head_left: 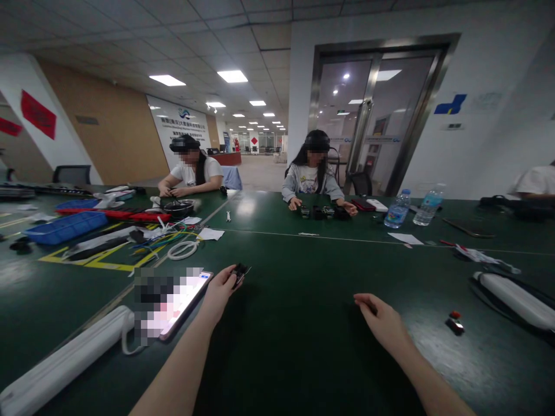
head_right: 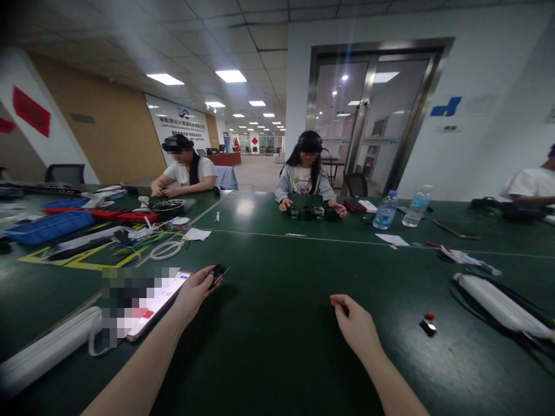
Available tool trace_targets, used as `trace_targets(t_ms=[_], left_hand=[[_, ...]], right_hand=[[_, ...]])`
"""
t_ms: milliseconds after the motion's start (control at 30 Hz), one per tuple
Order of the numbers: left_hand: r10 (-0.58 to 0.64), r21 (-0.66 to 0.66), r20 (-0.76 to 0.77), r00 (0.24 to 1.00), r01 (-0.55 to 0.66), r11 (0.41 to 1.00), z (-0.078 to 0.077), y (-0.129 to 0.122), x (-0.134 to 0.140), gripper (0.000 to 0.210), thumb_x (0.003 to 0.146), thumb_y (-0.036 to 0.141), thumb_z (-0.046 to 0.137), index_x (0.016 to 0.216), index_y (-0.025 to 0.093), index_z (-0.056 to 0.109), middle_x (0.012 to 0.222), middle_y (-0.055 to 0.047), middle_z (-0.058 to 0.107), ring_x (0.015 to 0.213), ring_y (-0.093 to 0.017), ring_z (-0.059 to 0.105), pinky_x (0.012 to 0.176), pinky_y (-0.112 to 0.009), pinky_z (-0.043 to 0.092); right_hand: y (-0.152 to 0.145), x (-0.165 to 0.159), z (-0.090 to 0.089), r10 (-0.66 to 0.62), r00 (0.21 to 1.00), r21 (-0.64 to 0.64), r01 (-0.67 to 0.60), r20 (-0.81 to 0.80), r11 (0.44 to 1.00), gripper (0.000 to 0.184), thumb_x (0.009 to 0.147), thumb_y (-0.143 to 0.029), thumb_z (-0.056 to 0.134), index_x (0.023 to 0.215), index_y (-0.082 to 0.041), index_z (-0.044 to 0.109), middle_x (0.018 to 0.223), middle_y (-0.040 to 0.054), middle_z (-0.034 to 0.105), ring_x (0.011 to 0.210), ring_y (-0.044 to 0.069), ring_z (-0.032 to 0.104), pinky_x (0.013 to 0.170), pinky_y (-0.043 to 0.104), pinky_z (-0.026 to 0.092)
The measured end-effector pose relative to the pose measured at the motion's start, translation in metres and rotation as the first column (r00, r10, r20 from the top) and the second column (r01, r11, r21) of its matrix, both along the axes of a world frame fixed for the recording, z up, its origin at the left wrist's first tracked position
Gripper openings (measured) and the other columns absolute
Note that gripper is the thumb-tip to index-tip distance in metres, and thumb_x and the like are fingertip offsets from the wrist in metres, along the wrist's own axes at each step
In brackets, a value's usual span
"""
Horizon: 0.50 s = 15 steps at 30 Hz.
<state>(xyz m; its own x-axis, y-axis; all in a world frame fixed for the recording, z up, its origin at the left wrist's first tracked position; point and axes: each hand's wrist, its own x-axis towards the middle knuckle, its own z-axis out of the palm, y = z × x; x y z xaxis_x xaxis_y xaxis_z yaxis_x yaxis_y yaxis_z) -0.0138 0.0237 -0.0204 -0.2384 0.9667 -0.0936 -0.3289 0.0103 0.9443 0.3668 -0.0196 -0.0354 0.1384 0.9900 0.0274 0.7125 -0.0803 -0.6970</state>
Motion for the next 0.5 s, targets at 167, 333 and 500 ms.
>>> trace_targets(t_ms=[167,333,500], left_hand=[[0.032,0.039,-0.114,0.993,-0.027,0.999,0.002,-0.005,0.003,0.034,0.073,0.001,0.046,0.102,0.019,0.047,0.095,-0.004,0.059,0.086,-0.014,0.061,0.084,-0.033,0.049],[0.058,0.032,-0.346,0.936,-0.050,0.998,-0.001,-0.002,0.004,0.038,0.075,0.004,0.041,0.108,0.020,0.045,0.099,-0.005,0.058,0.091,-0.013,0.059,0.082,-0.031,0.048],[0.083,0.005,-0.676,0.732,-0.108,0.994,-0.002,0.001,0.004,0.022,0.074,0.012,0.046,0.094,0.015,0.054,0.095,-0.008,0.059,0.094,-0.019,0.055,0.086,-0.035,0.041]], right_hand=[[0.000,-0.001,0.006,0.013,1.000,-0.013,-0.013,0.011,1.000,0.032,0.076,-0.034,0.041,0.101,-0.023,0.057,0.101,0.0015,0.063,0.094,0.019,0.058,0.080,0.032,0.046],[-0.001,-0.005,0.013,0.016,1.000,-0.036,-0.015,0.020,0.999,0.030,0.076,-0.031,0.041,0.100,-0.022,0.058,0.099,0.0017,0.064,0.093,0.018,0.058,0.079,0.031,0.045],[-0.003,-0.008,0.015,0.017,0.999,-0.028,-0.017,0.028,0.999,0.030,0.076,-0.030,0.041,0.099,-0.022,0.058,0.099,0.0015,0.064,0.092,0.018,0.058,0.078,0.030,0.045]])
